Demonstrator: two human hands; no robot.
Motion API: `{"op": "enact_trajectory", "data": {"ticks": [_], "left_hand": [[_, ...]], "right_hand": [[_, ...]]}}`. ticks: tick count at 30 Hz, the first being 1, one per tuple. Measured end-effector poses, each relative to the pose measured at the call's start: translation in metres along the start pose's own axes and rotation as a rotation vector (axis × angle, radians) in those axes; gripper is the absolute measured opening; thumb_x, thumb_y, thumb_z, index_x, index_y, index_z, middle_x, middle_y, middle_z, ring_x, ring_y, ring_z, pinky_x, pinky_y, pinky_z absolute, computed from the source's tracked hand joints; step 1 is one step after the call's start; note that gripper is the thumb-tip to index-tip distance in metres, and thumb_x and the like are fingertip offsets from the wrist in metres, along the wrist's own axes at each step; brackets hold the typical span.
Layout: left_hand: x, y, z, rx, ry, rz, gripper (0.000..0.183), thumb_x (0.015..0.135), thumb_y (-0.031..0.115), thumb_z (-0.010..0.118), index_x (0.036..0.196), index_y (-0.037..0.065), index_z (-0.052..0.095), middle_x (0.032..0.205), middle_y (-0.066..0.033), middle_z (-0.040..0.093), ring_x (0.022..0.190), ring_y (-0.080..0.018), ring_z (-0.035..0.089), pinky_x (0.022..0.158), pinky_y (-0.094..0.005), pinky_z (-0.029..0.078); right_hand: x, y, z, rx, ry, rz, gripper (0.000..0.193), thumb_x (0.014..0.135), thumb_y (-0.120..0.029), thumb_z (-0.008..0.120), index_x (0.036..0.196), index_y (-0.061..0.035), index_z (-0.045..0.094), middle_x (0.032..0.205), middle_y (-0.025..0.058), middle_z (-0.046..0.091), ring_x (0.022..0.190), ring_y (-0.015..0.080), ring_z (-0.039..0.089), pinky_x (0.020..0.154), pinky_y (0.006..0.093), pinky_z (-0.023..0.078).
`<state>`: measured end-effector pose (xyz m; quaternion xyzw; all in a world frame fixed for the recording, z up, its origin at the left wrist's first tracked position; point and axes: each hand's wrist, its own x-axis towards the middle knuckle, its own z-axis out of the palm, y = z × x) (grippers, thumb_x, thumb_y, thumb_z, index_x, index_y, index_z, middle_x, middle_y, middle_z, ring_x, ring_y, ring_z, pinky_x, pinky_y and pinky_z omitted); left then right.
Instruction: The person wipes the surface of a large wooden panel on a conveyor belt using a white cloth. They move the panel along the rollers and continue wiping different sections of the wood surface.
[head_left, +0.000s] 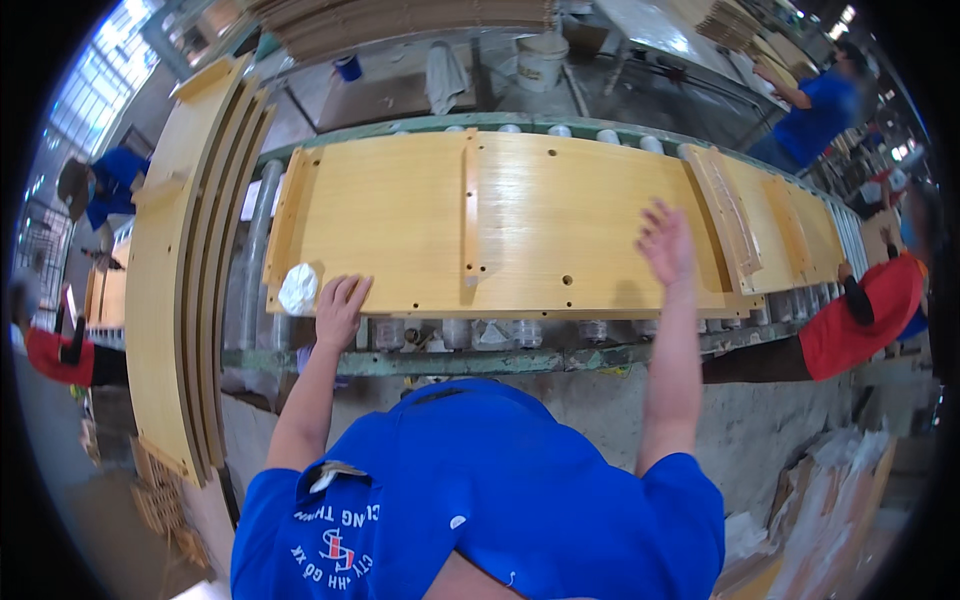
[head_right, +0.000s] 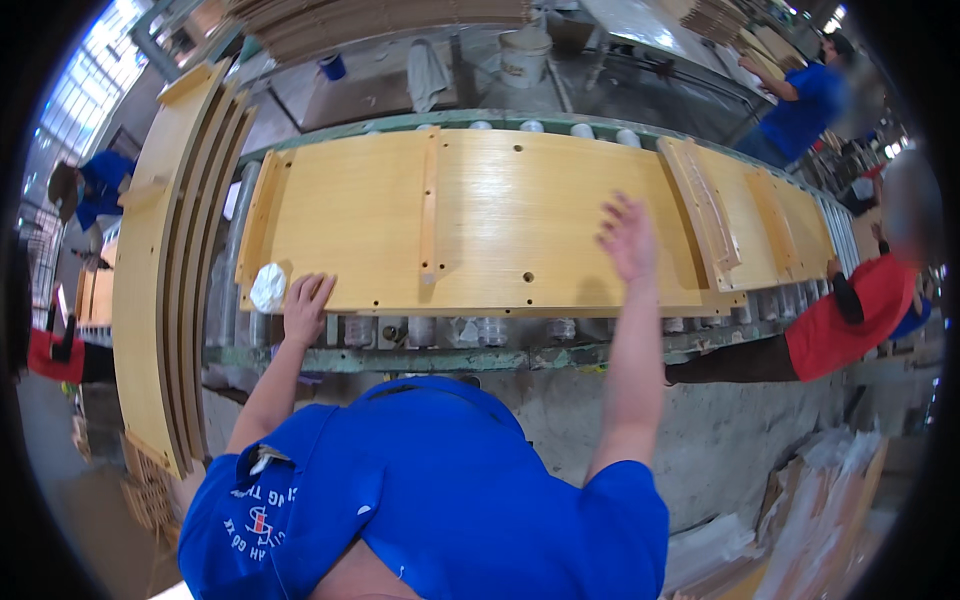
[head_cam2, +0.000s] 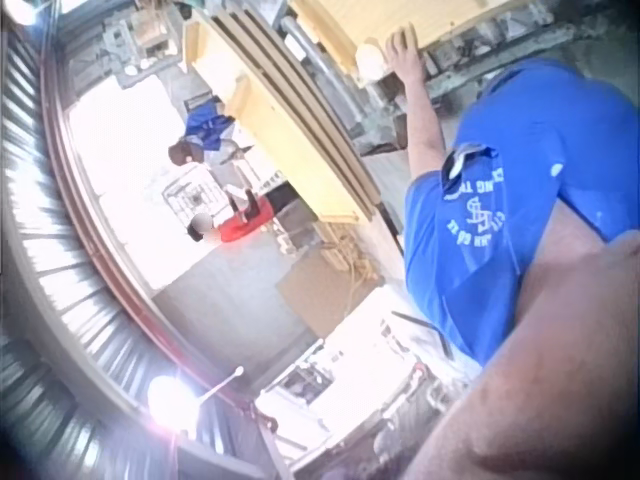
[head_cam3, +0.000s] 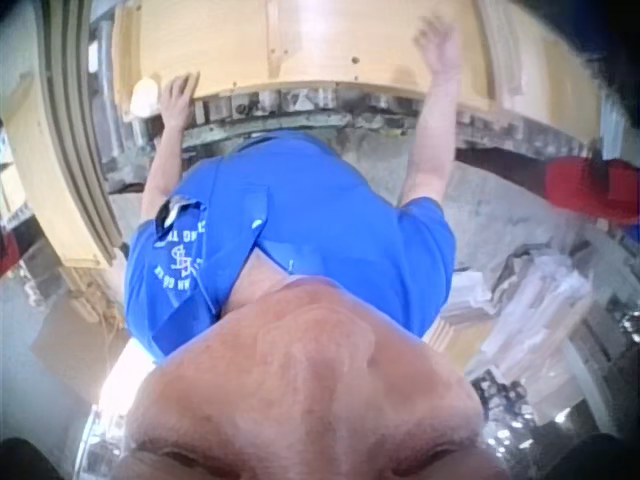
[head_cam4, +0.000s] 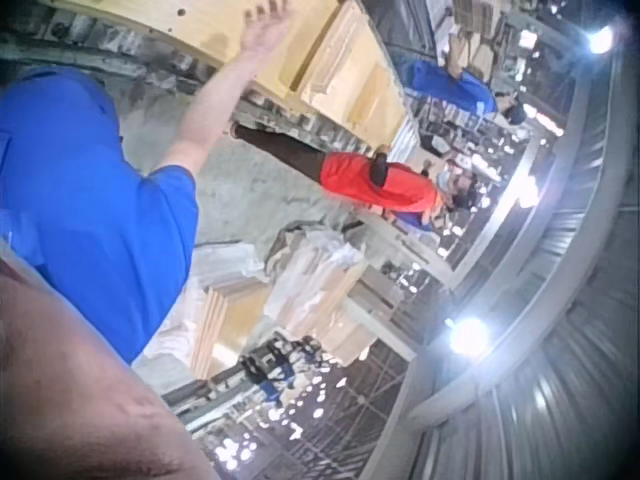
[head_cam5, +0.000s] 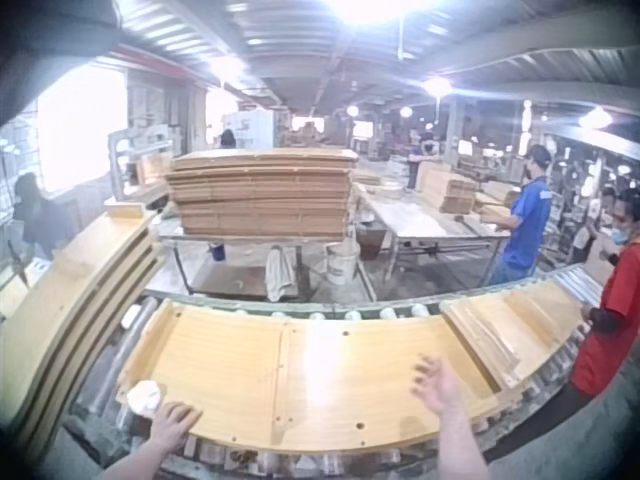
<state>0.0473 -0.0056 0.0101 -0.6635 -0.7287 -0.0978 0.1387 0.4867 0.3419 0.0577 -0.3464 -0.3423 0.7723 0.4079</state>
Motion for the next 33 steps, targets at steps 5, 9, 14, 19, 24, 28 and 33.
{"op": "enact_trajectory", "data": {"ticks": [5,9,14,19,24,28,33], "left_hand": [[0.002,0.000,0.009,-0.043,0.044,-0.009,0.069,0.062,-0.001,0.062,0.126,0.020,0.052,0.118,-0.0048,0.050,0.112,-0.0274,0.046,0.097,-0.0386,0.040],[0.001,-0.002,0.012,-0.056,0.067,-0.021,0.069,0.062,0.001,0.062,0.127,0.021,0.051,0.119,-0.0043,0.050,0.114,-0.0266,0.044,0.098,-0.0392,0.039],[0.000,-0.001,0.014,-0.092,0.072,-0.067,0.063,0.067,0.004,0.060,0.127,0.021,0.050,0.120,-0.0022,0.050,0.115,-0.0251,0.044,0.100,-0.0388,0.036],[-0.008,-0.009,0.019,-0.083,0.060,-0.081,0.056,0.075,0.008,0.054,0.130,0.020,0.048,0.120,-0.0029,0.050,0.116,-0.0241,0.043,0.101,-0.0396,0.034],[-0.013,-0.016,0.025,-0.100,0.083,-0.054,0.050,0.081,0.014,0.050,0.131,0.020,0.047,0.123,-0.0042,0.049,0.117,-0.0244,0.044,0.102,-0.0396,0.034],[-0.018,-0.023,0.033,-0.104,0.116,-0.025,0.045,0.084,0.018,0.048,0.129,0.019,0.048,0.125,-0.0057,0.048,0.119,-0.0268,0.043,0.103,-0.0405,0.033],[-0.010,-0.019,0.035,-0.091,0.098,0.027,0.036,0.084,0.020,0.048,0.118,0.008,0.054,0.122,-0.0156,0.050,0.122,-0.0319,0.041,0.103,-0.0471,0.031]], "right_hand": [[-0.006,0.095,0.123,-0.224,-0.280,0.093,0.058,0.094,-0.056,0.030,0.128,-0.0123,0.048,0.111,0.0029,0.054,0.092,0.0141,0.048,0.076,0.0316,0.042],[0.010,0.117,0.158,-0.045,-0.261,0.279,0.061,0.094,-0.057,0.028,0.132,-0.0107,0.040,0.089,0.0052,0.055,0.068,0.0116,0.046,0.061,0.0272,0.041],[0.010,0.153,0.160,0.516,-0.332,0.631,0.057,0.093,-0.059,0.030,0.132,-0.0180,0.038,0.063,0.0006,0.042,0.040,0.0044,0.028,0.037,0.0172,0.027],[-0.027,0.141,0.185,-0.025,-0.323,0.539,0.054,0.094,-0.052,0.039,0.134,-0.0166,0.036,0.056,-0.0003,0.042,0.040,0.0050,0.033,0.037,0.0180,0.030],[-0.065,0.159,0.248,-0.895,-0.264,0.068,0.037,0.092,-0.027,0.054,0.123,-0.0072,0.051,0.055,-0.0009,0.045,0.045,0.0053,0.041,0.041,0.0207,0.034],[-0.063,0.216,0.328,-0.984,-0.531,-0.042,0.032,0.087,-0.016,0.058,0.117,-0.0025,0.055,0.064,0.0002,0.055,0.057,0.0049,0.049,0.053,0.0201,0.039],[-0.021,0.294,0.387,-1.259,-0.536,-0.193,0.038,0.082,-0.026,0.065,0.110,-0.0010,0.059,0.087,0.0095,0.061,0.070,0.0161,0.058,0.064,0.0289,0.048]]}}
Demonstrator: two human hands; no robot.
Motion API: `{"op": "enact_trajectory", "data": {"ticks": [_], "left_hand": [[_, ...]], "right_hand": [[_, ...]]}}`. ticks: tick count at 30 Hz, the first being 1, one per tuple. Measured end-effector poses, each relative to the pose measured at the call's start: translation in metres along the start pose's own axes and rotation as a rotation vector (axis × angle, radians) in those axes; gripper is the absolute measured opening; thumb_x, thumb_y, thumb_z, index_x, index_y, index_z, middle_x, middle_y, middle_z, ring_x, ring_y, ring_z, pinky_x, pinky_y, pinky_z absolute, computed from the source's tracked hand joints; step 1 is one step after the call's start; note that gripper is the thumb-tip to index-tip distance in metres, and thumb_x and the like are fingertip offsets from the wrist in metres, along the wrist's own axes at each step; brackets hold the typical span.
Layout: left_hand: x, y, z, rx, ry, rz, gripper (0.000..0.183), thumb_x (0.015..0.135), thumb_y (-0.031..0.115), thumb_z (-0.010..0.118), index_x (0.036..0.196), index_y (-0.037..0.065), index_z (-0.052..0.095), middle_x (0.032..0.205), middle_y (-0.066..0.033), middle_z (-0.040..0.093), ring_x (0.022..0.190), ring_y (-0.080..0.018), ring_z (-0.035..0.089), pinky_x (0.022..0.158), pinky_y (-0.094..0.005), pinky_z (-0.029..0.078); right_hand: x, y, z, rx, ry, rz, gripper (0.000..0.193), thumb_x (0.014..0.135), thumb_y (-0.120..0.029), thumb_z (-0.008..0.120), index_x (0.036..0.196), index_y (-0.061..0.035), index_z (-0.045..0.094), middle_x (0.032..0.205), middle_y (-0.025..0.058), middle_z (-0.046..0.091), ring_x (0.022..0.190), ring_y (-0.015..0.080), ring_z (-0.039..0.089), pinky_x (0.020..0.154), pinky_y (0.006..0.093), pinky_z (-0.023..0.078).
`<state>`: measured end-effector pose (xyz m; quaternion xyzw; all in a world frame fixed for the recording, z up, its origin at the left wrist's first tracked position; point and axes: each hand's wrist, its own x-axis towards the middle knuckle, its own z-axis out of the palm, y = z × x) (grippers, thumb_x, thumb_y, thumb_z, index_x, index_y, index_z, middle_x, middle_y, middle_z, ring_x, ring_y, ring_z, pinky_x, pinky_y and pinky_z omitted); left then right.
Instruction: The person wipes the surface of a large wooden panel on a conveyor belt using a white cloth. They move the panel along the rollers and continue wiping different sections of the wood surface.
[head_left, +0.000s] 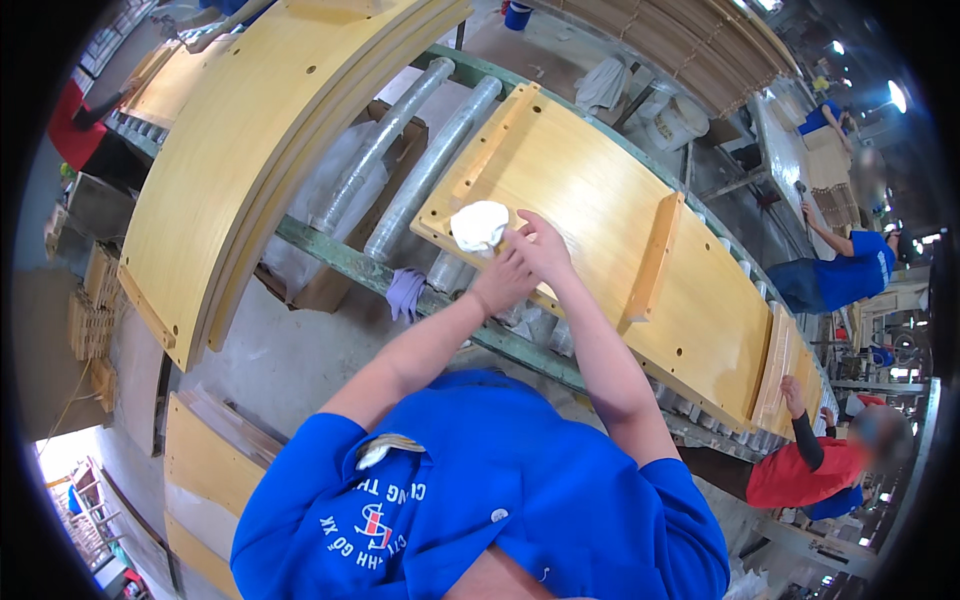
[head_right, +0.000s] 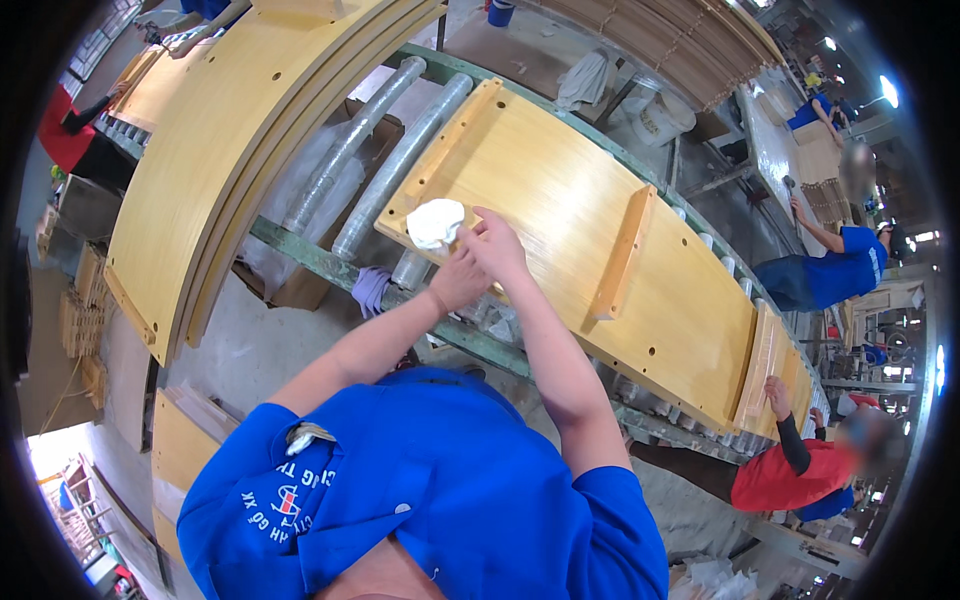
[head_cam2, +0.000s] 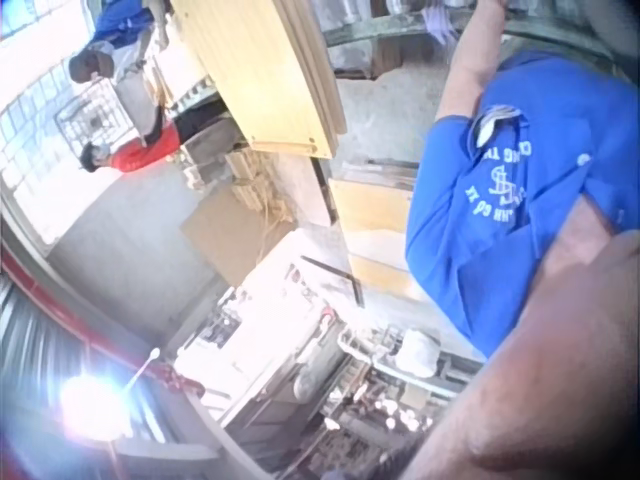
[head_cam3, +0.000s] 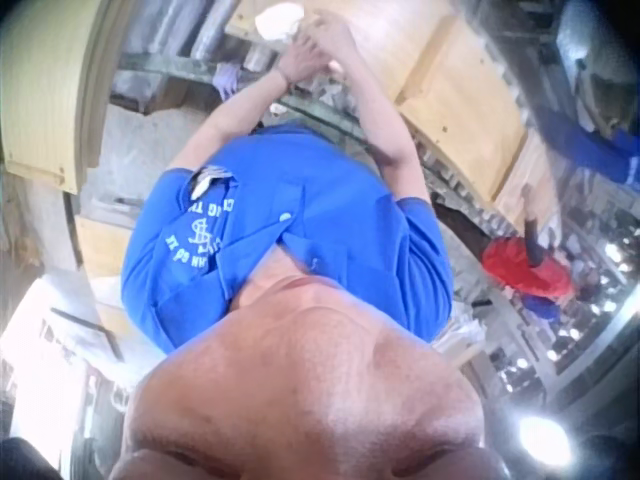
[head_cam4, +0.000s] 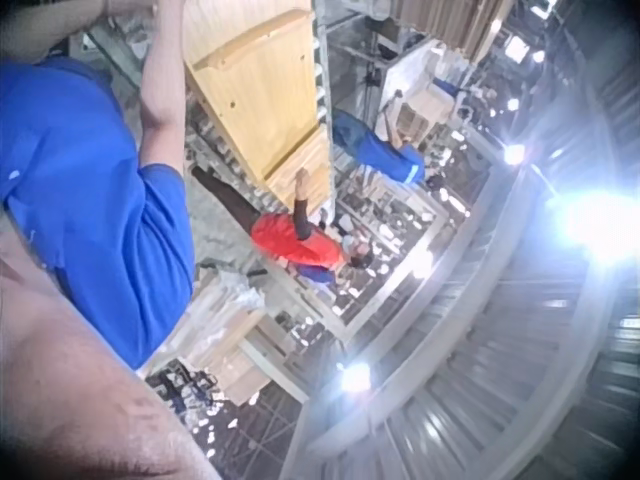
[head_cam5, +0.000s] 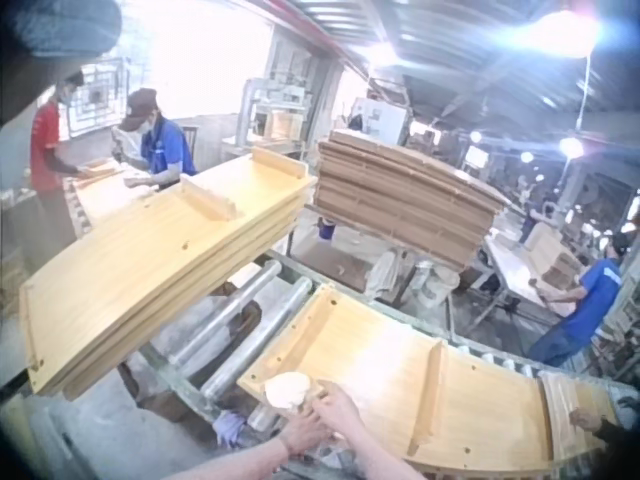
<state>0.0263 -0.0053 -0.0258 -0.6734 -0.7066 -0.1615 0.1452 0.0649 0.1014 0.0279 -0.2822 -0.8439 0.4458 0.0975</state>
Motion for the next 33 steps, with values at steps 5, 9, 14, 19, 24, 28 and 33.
{"op": "enact_trajectory", "data": {"ticks": [5,9,14,19,24,28,33], "left_hand": [[-0.001,0.004,0.005,-0.466,0.002,-0.084,0.047,0.090,0.015,0.042,0.137,0.014,0.039,0.126,-0.0160,0.049,0.120,-0.0348,0.042,0.102,-0.0437,0.033],[0.002,0.008,0.009,-0.463,-0.009,-0.100,0.048,0.088,0.016,0.044,0.136,0.015,0.041,0.124,-0.0142,0.050,0.118,-0.0344,0.045,0.101,-0.0455,0.033],[0.009,0.014,-0.007,-0.204,-0.320,0.015,0.042,0.084,0.019,0.050,0.124,0.009,0.049,0.125,-0.0119,0.051,0.120,-0.0275,0.045,0.101,-0.0445,0.033],[0.007,0.016,0.010,-0.044,-0.028,0.010,0.055,0.081,0.012,0.051,0.135,0.016,0.041,0.131,-0.0078,0.047,0.123,-0.0290,0.042,0.104,-0.0447,0.032],[0.007,0.023,0.003,-0.014,-0.064,-0.070,0.075,0.067,0.006,0.063,0.136,0.019,0.040,0.127,-0.0066,0.046,0.120,-0.0278,0.041,0.104,-0.0424,0.033],[0.017,0.046,-0.005,0.006,-0.065,-0.095,0.083,0.059,0.004,0.073,0.134,0.018,0.042,0.127,-0.0056,0.045,0.121,-0.0265,0.040,0.105,-0.0404,0.032],[0.016,0.068,-0.013,0.091,-0.037,-0.174,0.074,0.066,-0.003,0.061,0.135,0.014,0.041,0.129,-0.0084,0.044,0.120,-0.0294,0.040,0.102,-0.0398,0.033]], "right_hand": [[0.017,-0.026,0.027,-0.395,-0.106,-0.019,0.046,0.075,-0.033,0.069,0.106,-0.0005,0.060,0.104,0.0175,0.057,0.087,0.0309,0.059,0.077,0.0403,0.048],[0.014,-0.013,0.030,0.029,0.013,0.037,0.033,0.076,-0.019,0.068,0.101,-0.0001,0.059,0.104,0.0145,0.059,0.091,0.0258,0.061,0.076,0.0355,0.050],[-0.031,-0.007,-0.021,1.068,0.262,0.191,0.027,0.081,-0.006,0.062,0.107,-0.0049,0.054,0.100,0.0081,0.062,0.089,0.0175,0.061,0.075,0.0322,0.051],[-0.120,0.013,-0.108,1.677,0.219,-0.057,0.034,0.084,-0.011,0.058,0.116,-0.0051,0.050,0.104,0.0075,0.061,0.098,0.0214,0.059,0.081,0.0423,0.051],[-0.236,0.064,-0.153,1.951,0.316,-0.101,0.059,0.079,-0.009,0.055,0.134,-0.0059,0.035,0.128,0.0138,0.048,0.117,0.0307,0.047,0.085,0.0479,0.051],[-0.351,0.119,-0.151,2.040,0.440,-0.038,0.065,0.073,-0.004,0.053,0.135,-0.0069,0.034,0.126,0.0160,0.046,0.100,0.0260,0.052,0.070,0.0364,0.049],[-0.483,0.160,-0.162,2.172,0.675,-0.122,0.055,0.075,-0.013,0.060,0.126,-0.0075,0.040,0.097,0.0104,0.050,0.074,0.0165,0.046,0.059,0.0285,0.038]]}}
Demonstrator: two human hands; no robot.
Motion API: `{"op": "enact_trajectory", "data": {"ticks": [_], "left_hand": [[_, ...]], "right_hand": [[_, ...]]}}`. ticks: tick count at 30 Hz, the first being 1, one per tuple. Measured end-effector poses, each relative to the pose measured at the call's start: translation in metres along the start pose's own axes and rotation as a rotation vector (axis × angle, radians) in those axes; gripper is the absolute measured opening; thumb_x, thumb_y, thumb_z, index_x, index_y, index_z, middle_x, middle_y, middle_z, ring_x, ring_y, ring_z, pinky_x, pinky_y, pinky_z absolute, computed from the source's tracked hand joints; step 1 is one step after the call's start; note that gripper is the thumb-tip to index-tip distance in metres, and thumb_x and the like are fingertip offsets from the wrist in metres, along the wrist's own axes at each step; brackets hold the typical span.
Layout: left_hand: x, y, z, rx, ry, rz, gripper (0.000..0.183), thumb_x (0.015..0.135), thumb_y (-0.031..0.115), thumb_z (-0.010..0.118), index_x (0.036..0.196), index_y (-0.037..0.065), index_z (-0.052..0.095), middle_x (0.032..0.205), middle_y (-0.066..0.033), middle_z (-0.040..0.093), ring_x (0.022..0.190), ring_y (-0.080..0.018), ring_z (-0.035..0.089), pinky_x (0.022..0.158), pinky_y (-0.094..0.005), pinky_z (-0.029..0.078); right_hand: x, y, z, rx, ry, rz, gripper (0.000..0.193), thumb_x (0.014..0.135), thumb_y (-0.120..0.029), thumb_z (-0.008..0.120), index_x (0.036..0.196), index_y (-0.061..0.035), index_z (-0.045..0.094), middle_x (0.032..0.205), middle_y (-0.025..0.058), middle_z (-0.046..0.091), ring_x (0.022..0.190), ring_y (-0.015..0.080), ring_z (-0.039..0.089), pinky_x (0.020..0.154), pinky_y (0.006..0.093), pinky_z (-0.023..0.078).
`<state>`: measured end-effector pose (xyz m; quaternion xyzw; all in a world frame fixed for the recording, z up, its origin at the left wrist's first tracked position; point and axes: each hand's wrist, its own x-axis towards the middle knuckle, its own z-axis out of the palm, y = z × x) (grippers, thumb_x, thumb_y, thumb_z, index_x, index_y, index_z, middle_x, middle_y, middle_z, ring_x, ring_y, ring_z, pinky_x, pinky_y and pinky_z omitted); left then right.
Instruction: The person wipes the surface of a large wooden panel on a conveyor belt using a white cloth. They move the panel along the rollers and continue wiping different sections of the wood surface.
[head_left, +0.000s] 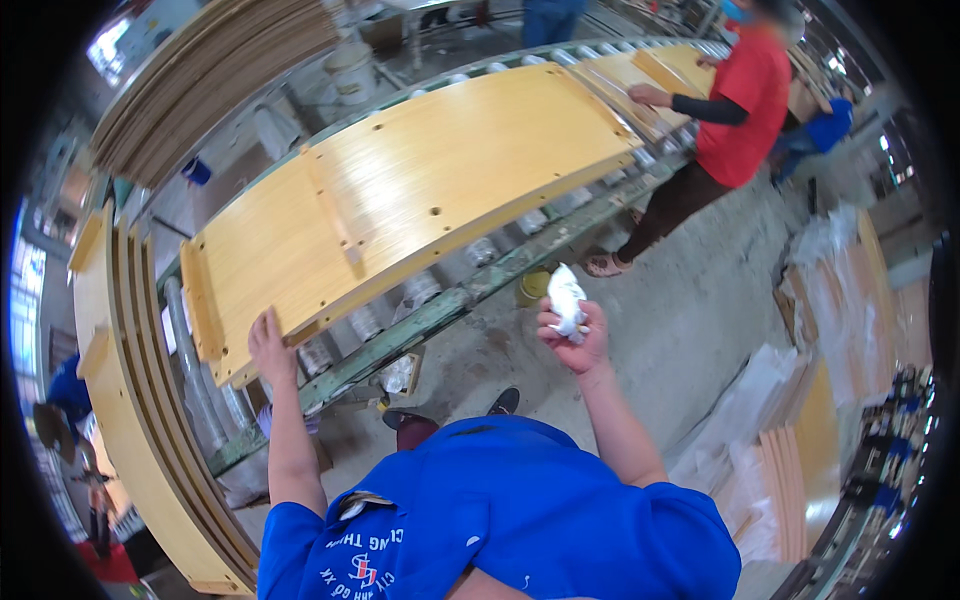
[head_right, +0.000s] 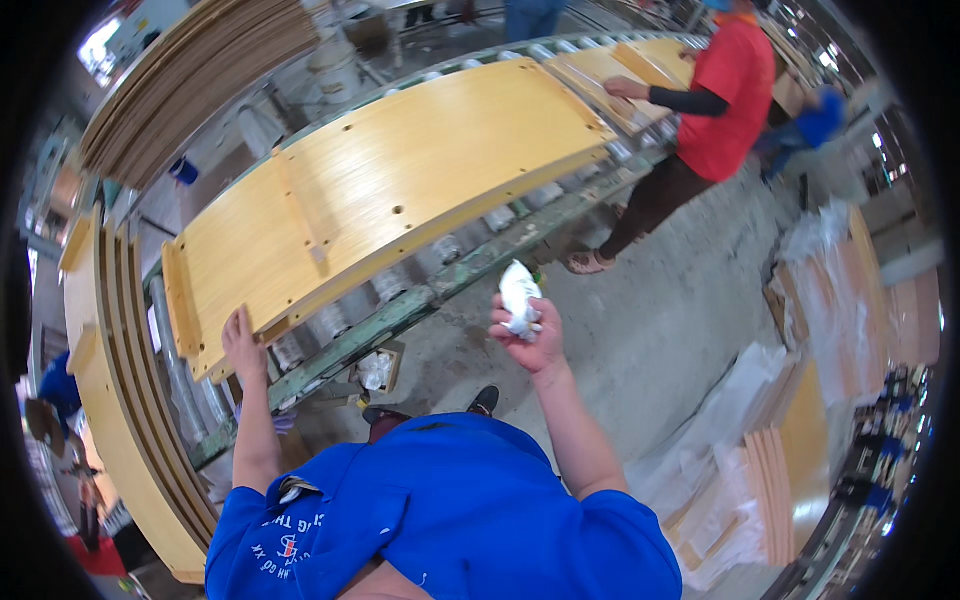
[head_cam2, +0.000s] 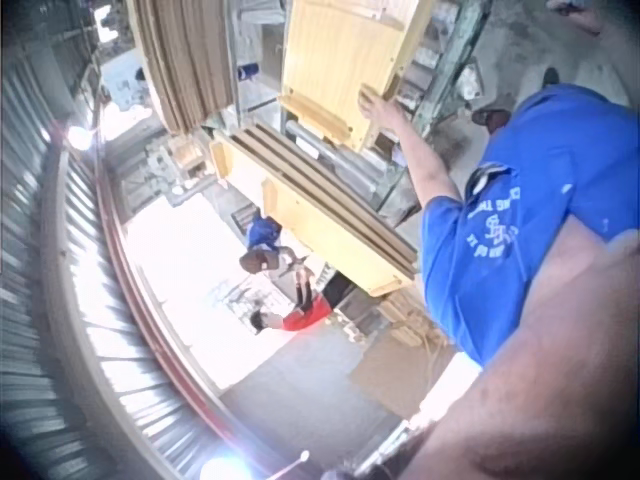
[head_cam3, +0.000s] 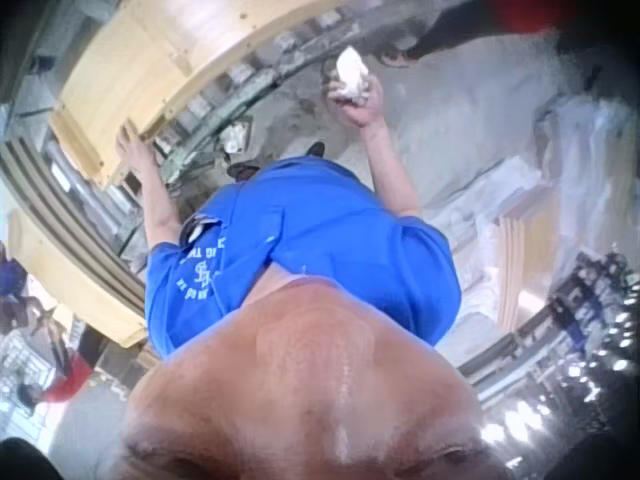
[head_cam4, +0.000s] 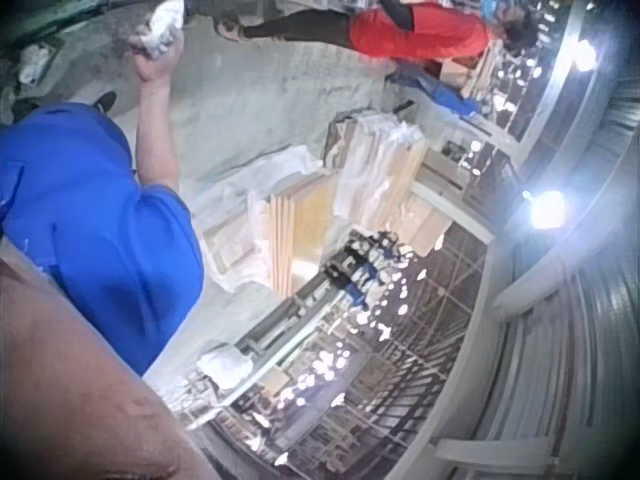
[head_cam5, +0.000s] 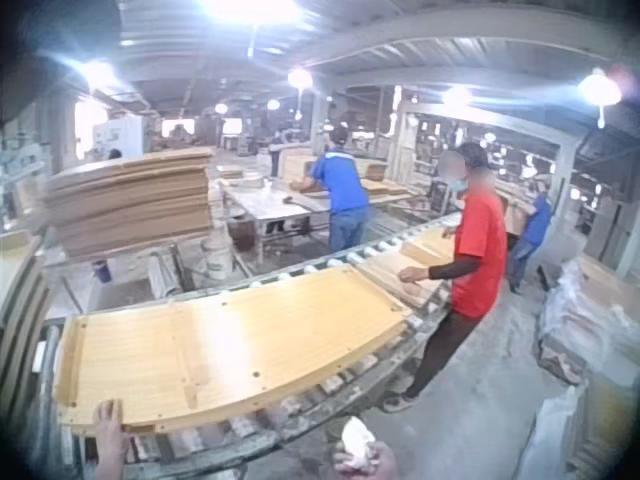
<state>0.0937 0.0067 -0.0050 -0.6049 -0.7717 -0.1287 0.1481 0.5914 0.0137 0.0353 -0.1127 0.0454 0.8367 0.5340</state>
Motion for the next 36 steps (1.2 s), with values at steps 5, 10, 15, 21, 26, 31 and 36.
{"op": "enact_trajectory", "data": {"ticks": [5,10,15,21,26,31,36], "left_hand": [[0.005,0.022,-0.012,0.079,-0.087,-0.063,0.073,0.070,-0.002,0.059,0.137,0.014,0.037,0.134,-0.0091,0.041,0.124,-0.0300,0.037,0.104,-0.0405,0.032],[0.011,0.045,-0.024,0.213,-0.175,-0.165,0.076,0.073,-0.003,0.056,0.141,0.016,0.030,0.140,-0.0090,0.035,0.126,-0.0303,0.034,0.105,-0.0407,0.031],[0.046,0.060,-0.040,0.274,-0.555,-0.288,0.067,0.076,0.001,0.055,0.139,0.013,0.034,0.142,-0.0125,0.035,0.124,-0.0329,0.040,0.099,-0.0423,0.039],[0.161,0.097,-0.042,-0.023,-0.332,-0.172,0.040,0.085,0.015,0.053,0.123,0.005,0.052,0.121,-0.0164,0.056,0.109,-0.0330,0.054,0.094,-0.0414,0.042],[0.251,0.279,0.041,-0.578,-0.355,0.032,0.039,0.088,0.025,0.057,0.122,0.007,0.054,0.118,-0.0148,0.059,0.107,-0.0274,0.057,0.091,-0.0360,0.045],[0.259,0.485,0.099,-0.725,-0.442,0.496,0.034,0.085,0.023,0.060,0.114,0.006,0.059,0.111,-0.0138,0.061,0.106,-0.0291,0.056,0.092,-0.0375,0.044],[0.271,0.606,0.116,-0.628,-0.349,0.699,0.029,0.081,0.018,0.060,0.108,0.009,0.060,0.111,-0.0113,0.060,0.104,-0.0313,0.054,0.089,-0.0406,0.044]], "right_hand": [[-0.078,-0.075,-0.031,0.000,0.118,-0.255,0.056,0.079,-0.015,0.060,0.131,-0.0143,0.040,0.081,0.0032,0.044,0.071,0.0142,0.045,0.064,0.0312,0.039],[-0.082,-0.098,-0.039,-0.134,0.438,-0.405,0.057,0.076,-0.006,0.053,0.132,-0.0117,0.039,0.098,0.0097,0.053,0.082,0.0192,0.053,0.060,0.0324,0.045],[-0.068,-0.136,-0.064,-0.149,0.251,-0.385,0.053,0.076,-0.003,0.050,0.128,-0.0072,0.040,0.106,0.0134,0.054,0.075,0.0170,0.050,0.048,0.0246,0.039],[-0.045,-0.200,-0.045,-0.160,0.263,-0.447,0.036,0.085,-0.025,0.054,0.115,-0.0072,0.048,0.085,0.0090,0.055,0.055,0.0106,0.041,0.042,0.0205,0.028],[-0.006,-0.257,-0.024,-0.228,0.183,-0.461,0.037,0.088,-0.039,0.055,0.108,-0.0088,0.049,0.072,0.0035,0.047,0.050,0.0066,0.036,0.041,0.0202,0.025],[0.040,-0.299,-0.012,-0.252,0.083,-0.396,0.041,0.087,-0.033,0.057,0.116,-0.0049,0.049,0.069,0.0024,0.045,0.052,0.0072,0.038,0.044,0.0212,0.029],[0.084,-0.367,-0.018,-0.240,0.149,-0.362,0.040,0.084,-0.015,0.056,0.121,-0.0033,0.046,0.089,0.0091,0.055,0.067,0.0138,0.047,0.053,0.0267,0.040]]}}
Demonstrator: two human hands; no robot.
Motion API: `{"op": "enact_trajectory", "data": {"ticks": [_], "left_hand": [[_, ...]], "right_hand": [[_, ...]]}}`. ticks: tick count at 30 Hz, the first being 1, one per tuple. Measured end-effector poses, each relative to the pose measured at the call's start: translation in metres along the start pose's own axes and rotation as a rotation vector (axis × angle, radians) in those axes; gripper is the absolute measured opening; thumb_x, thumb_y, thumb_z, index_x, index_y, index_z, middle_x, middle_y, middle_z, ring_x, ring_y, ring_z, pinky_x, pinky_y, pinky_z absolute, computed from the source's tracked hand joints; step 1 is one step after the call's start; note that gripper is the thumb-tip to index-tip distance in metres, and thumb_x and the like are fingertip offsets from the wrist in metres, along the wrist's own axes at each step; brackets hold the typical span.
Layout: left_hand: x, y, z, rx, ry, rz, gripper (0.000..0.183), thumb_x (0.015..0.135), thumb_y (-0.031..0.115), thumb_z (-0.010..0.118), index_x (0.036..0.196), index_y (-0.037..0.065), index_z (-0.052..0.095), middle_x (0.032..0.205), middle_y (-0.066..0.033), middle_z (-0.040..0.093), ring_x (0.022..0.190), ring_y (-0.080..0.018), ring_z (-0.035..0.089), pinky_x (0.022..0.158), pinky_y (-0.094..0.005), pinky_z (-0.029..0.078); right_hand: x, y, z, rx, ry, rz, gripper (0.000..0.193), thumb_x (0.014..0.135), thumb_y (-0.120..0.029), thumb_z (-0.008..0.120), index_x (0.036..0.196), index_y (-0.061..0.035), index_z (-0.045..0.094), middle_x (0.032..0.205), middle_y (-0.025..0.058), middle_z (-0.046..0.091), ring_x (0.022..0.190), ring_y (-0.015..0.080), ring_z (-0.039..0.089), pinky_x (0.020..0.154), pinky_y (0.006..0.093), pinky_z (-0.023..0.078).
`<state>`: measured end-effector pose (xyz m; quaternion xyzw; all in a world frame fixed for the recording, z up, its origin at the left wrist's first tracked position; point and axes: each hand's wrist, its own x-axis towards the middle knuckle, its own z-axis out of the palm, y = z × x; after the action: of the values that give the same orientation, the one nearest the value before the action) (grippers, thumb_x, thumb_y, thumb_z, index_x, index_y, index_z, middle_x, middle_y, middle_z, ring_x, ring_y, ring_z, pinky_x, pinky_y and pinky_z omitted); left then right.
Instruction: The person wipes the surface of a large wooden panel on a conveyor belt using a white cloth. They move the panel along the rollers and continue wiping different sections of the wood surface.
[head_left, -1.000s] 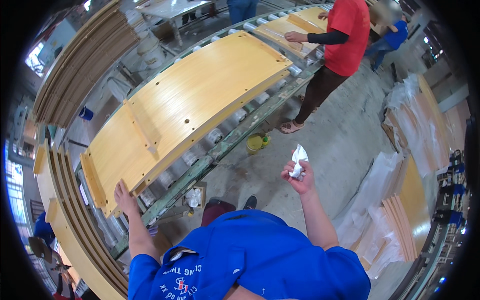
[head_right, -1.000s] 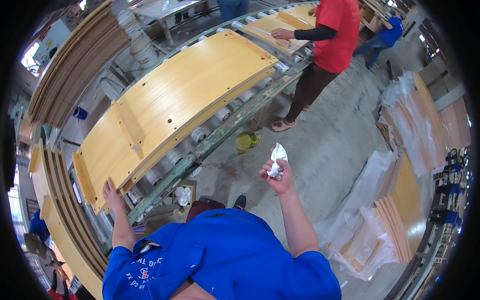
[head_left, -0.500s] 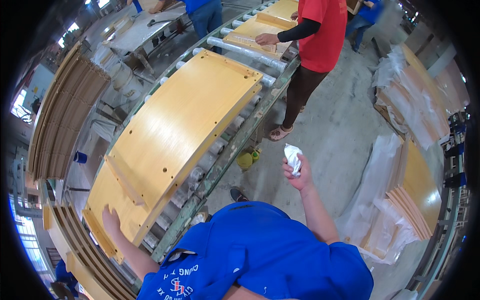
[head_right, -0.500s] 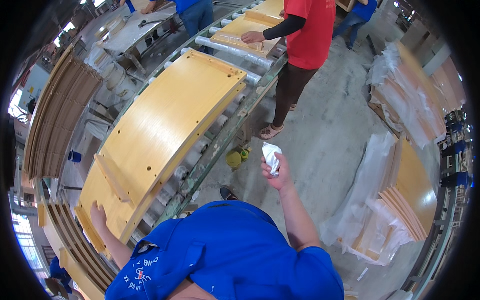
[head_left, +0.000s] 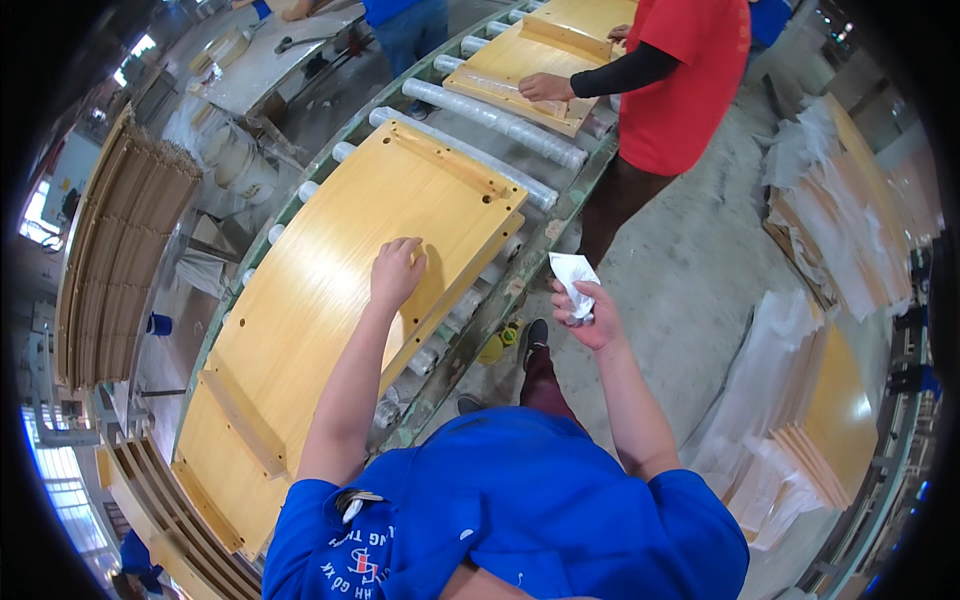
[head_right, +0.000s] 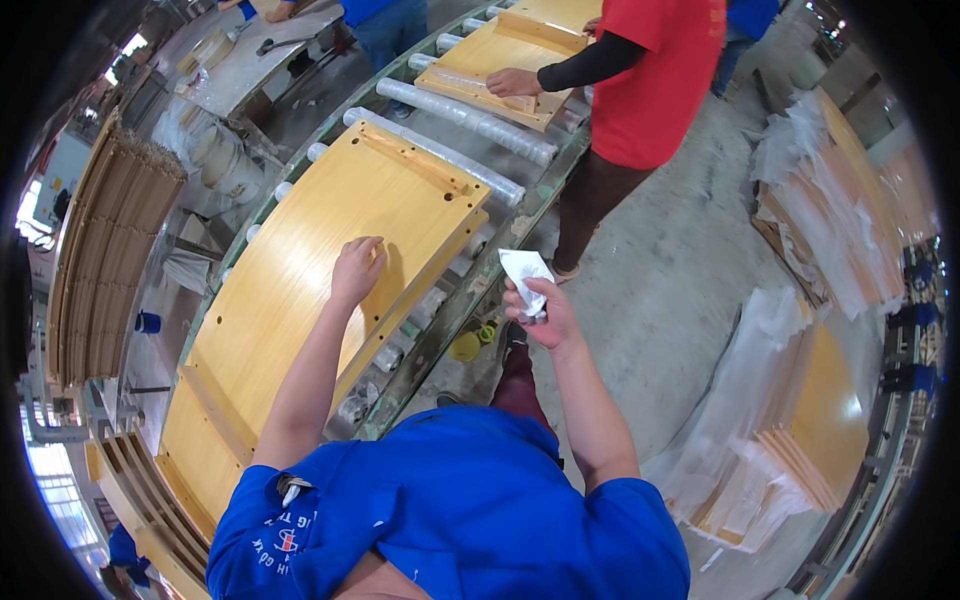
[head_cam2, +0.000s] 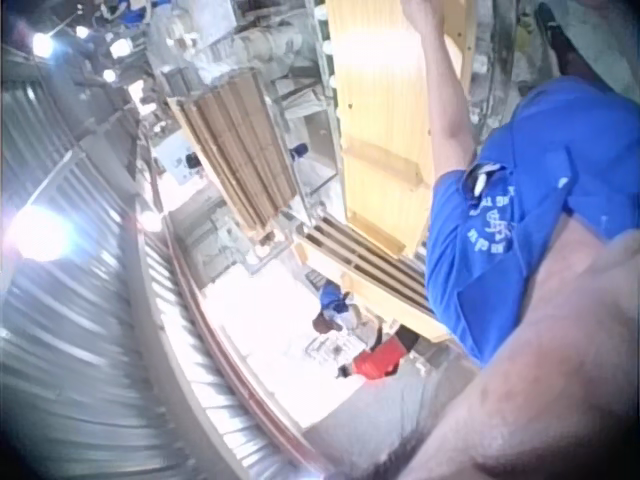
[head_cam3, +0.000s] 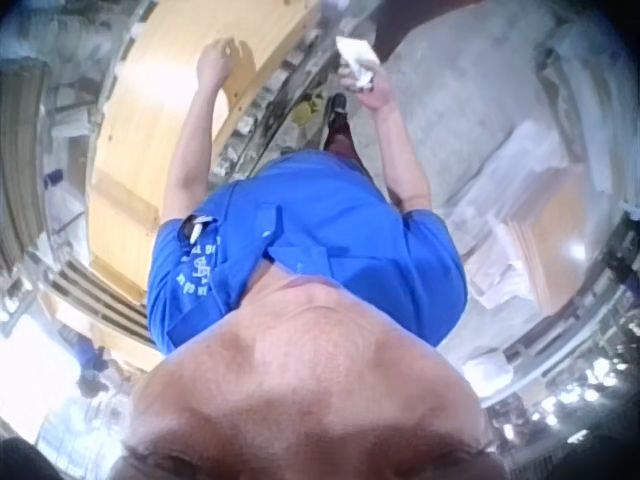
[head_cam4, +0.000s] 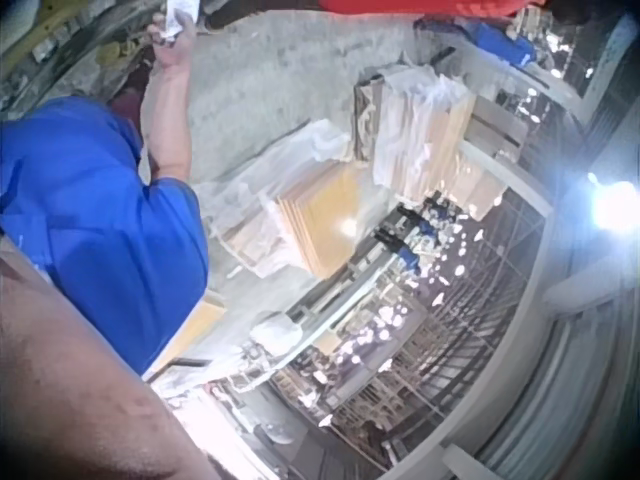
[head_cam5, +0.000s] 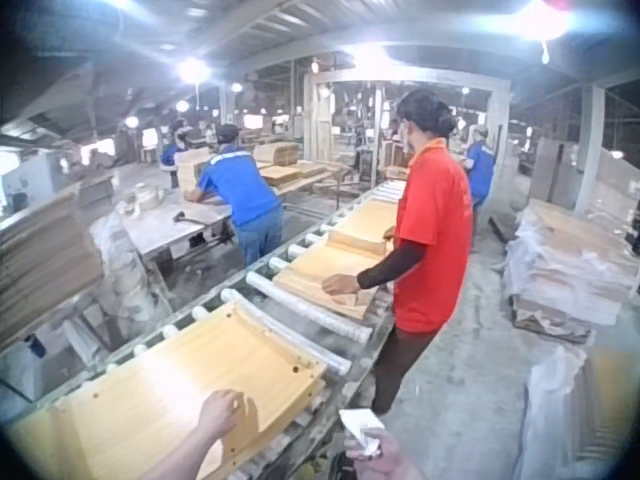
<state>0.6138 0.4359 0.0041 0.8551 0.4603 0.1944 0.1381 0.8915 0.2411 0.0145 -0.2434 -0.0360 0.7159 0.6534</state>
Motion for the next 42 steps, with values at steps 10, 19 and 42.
{"op": "enact_trajectory", "data": {"ticks": [10,19,42], "left_hand": [[0.017,0.020,0.033,0.194,0.137,-0.064,0.033,0.081,0.009,0.056,0.113,0.008,0.056,0.118,-0.0112,0.054,0.112,-0.0320,0.047,0.097,-0.0423,0.037],[0.024,0.023,0.035,0.224,0.066,-0.149,0.035,0.077,0.007,0.055,0.112,0.008,0.057,0.120,-0.0116,0.053,0.113,-0.0342,0.046,0.096,-0.0447,0.037],[0.023,0.014,0.035,0.176,-0.015,-0.252,0.039,0.076,0.013,0.058,0.114,0.009,0.055,0.123,-0.0109,0.050,0.117,-0.0339,0.042,0.099,-0.0451,0.034]], "right_hand": [[0.179,-0.104,-0.013,0.102,-0.051,0.137,0.040,0.080,-0.011,0.052,0.117,0.0037,0.044,0.097,0.0134,0.057,0.060,0.0120,0.045,0.042,0.0210,0.031],[0.346,-0.075,0.042,-0.353,-0.051,0.007,0.033,0.086,-0.023,0.062,0.113,-0.0073,0.051,0.083,0.0083,0.062,0.055,0.0082,0.054,0.040,0.0213,0.038],[0.465,-0.004,0.098,-1.481,-0.108,-0.316,0.041,0.084,-0.035,0.059,0.112,-0.0059,0.052,0.099,0.0218,0.064,0.094,0.0374,0.061,0.083,0.0432,0.048]]}}
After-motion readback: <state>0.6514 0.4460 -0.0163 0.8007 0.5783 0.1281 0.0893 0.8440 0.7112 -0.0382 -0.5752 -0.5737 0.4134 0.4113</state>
